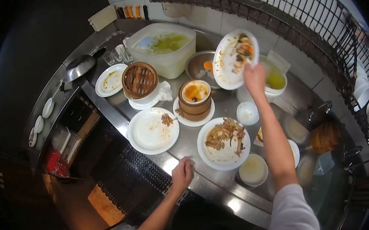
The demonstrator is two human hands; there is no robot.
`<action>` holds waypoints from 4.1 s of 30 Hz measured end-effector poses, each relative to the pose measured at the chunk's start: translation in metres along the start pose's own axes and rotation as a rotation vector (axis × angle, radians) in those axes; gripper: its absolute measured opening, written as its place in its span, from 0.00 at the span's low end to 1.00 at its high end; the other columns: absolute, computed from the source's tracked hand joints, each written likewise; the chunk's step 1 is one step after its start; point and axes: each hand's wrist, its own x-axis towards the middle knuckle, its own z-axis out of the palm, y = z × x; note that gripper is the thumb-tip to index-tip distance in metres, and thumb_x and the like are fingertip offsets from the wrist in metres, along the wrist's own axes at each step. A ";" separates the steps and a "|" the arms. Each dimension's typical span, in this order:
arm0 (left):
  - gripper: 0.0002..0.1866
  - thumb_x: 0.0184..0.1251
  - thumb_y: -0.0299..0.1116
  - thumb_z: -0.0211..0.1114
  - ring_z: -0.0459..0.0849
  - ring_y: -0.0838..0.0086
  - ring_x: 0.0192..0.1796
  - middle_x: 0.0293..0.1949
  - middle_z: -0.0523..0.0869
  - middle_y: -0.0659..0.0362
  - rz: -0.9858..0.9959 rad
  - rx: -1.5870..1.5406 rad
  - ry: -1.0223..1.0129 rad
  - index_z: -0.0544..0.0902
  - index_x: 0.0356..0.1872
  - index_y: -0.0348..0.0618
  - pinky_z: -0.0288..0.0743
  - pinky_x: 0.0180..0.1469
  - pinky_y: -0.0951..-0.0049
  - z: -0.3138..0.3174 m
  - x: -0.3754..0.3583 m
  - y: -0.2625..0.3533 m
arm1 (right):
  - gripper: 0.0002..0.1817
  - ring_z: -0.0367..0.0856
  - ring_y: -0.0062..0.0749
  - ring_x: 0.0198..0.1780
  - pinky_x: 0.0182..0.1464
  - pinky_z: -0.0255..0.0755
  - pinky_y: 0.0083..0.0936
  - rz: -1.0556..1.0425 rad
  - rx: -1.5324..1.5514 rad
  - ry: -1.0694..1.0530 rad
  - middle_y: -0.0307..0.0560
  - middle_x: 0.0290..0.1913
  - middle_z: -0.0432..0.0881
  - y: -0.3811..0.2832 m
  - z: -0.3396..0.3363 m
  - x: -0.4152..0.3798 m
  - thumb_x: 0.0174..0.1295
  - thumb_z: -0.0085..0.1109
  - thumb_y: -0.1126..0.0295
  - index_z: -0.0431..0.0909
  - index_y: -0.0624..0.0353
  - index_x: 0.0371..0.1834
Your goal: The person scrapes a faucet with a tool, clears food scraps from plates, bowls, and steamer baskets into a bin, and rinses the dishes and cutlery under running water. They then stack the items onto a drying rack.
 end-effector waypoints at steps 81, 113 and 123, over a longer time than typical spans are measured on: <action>0.15 0.64 0.30 0.52 0.81 0.54 0.38 0.35 0.82 0.45 0.064 0.616 -0.035 0.75 0.49 0.34 0.73 0.45 0.61 0.046 -0.008 0.015 | 0.29 0.68 0.56 0.62 0.55 0.71 0.63 1.471 1.002 0.878 0.55 0.62 0.67 0.495 -0.247 -0.332 0.58 0.57 0.71 0.62 0.56 0.64; 0.20 0.56 0.24 0.60 0.72 0.82 0.16 0.29 0.82 0.57 -0.784 -0.642 -0.387 0.71 0.51 0.32 0.65 0.16 0.84 0.014 0.013 0.027 | 0.33 0.73 0.50 0.61 0.58 0.73 0.48 1.119 1.448 -0.585 0.58 0.63 0.70 0.086 -0.094 -0.336 0.57 0.51 0.78 0.55 0.66 0.68; 0.19 0.71 0.42 0.57 0.83 0.76 0.27 0.31 0.83 0.57 -0.697 -0.735 -0.286 0.71 0.54 0.39 0.77 0.27 0.81 -0.099 0.044 0.025 | 0.24 0.81 0.43 0.49 0.52 0.76 0.36 0.747 0.763 -0.003 0.59 0.51 0.78 -0.011 -0.080 -0.181 0.59 0.54 0.76 0.65 0.72 0.59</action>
